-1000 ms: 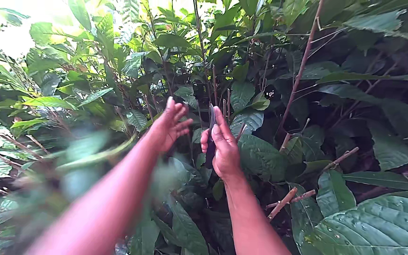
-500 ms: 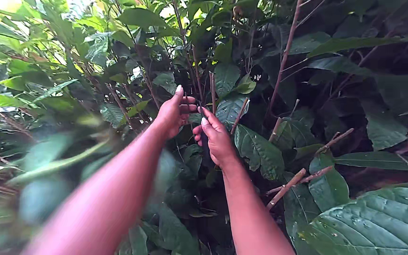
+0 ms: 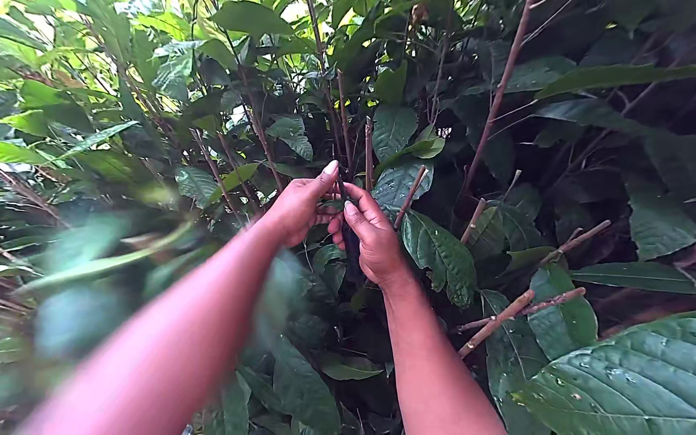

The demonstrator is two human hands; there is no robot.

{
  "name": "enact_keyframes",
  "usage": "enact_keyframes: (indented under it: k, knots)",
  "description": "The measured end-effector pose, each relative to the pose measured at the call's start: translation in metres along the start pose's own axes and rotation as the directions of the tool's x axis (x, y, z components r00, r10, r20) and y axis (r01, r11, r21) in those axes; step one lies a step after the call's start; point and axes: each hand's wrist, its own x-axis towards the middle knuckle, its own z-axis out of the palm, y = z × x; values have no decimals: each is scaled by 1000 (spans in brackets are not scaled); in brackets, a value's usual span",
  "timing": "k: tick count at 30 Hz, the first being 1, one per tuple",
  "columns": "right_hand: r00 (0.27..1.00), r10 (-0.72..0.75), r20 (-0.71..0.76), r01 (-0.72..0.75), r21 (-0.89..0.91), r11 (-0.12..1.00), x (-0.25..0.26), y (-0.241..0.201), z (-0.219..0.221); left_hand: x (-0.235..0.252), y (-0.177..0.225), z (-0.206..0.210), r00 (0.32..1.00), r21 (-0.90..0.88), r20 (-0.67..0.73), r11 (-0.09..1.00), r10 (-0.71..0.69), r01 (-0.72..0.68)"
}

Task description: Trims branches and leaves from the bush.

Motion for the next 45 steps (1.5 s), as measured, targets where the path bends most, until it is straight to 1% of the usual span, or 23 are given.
enact_keyframes:
  k: [4, 10, 17, 21, 22, 24, 26, 27, 28, 29, 30, 31, 32, 33, 34, 35, 37, 39, 41, 42, 43, 44, 45]
  knots:
    - [1000, -3, 23, 3, 20, 1000, -1, 0, 0, -2, 0, -2, 1000, 0, 24, 1000, 5, -5]
    - [997, 34, 63, -35, 12, 999, -1, 6, -4, 1, -1, -10, 999, -10, 38, 1000, -5, 5]
    - [993, 104, 52, -99, -85, 991, 0, 11, -8, 5, -5, -14, 1000, -40, -16, 999, 25, -26]
    - [988, 151, 30, -146, -143, 979, 0, 14, -10, 9, -9, -13, 998, 1, -63, 1000, 1, -1]
    - [988, 151, 18, -147, -139, 979, -1, 15, -10, 9, -10, -11, 997, -16, -75, 1000, -8, 7]
    - [996, 88, -3, -88, -95, 992, -1, 15, -8, 7, -9, -6, 997, -71, -79, 997, -10, 5]
    - [1000, -5, -20, 4, -38, 999, -1, 11, -8, 2, -2, -6, 994, -27, -108, 1000, 4, -7]
    - [999, -22, -40, 21, -32, 999, -1, 7, -9, 1, 1, -8, 979, 49, -195, 997, 64, -55]
    - [997, -8, -83, 4, -46, 999, 0, 5, -11, 1, 4, -10, 935, 191, -306, 974, 180, -124]
    - [988, 36, -149, -49, -84, 995, 1, 2, -14, 2, 6, -11, 863, 351, -381, 915, 332, -197]
    - [968, 91, -232, -125, -137, 983, 3, 1, -18, 4, 10, -7, 795, 471, -383, 839, 471, -271]
    - [936, 131, -328, -199, -184, 963, 5, 0, -23, 8, 15, 1, 762, 529, -324, 775, 561, -346]
    - [896, 155, -417, -264, -216, 940, 6, -1, -28, 16, 19, 10, 774, 518, -250, 756, 581, -400]
    - [861, 154, -485, -304, -248, 920, 7, 0, -33, 28, 21, 19, 824, 466, -200, 791, 531, -397]
    - [838, 139, -527, -329, -286, 900, 8, 1, -37, 44, 20, 25, 883, 384, -192, 861, 428, -334]
    - [829, 111, -548, -341, -337, 878, 8, 2, -42, 64, 18, 28, 924, 276, -230, 931, 306, -239]
    - [840, 14, -543, -305, -451, 839, 8, 5, -47, 103, 10, 23, 930, 120, -347, 990, 118, -80]
    - [869, -154, -471, -202, -620, 758, 9, 13, -51, 127, -5, 10, 932, 78, -363, 997, 19, 10]
    - [898, -308, -315, -73, -797, 600, 7, 28, -59, 129, -23, 5, 949, 110, -313, 990, -46, 84]
    - [912, -331, -243, -40, -855, 518, 6, 34, -61, 122, -31, 5, 960, 145, -273, 985, -56, 98]
    - [933, -303, -194, -33, -884, 465, 7, 37, -61, 112, -38, 3, 975, 176, -216, 980, -52, 91]
    - [959, -227, -168, -51, -895, 443, 8, 37, -60, 101, -44, 0, 985, 197, -168, 978, -41, 74]
    - [979, -118, -164, -93, -885, 456, 9, 34, -57, 88, -50, -2, 990, 200, -140, 978, -22, 50]
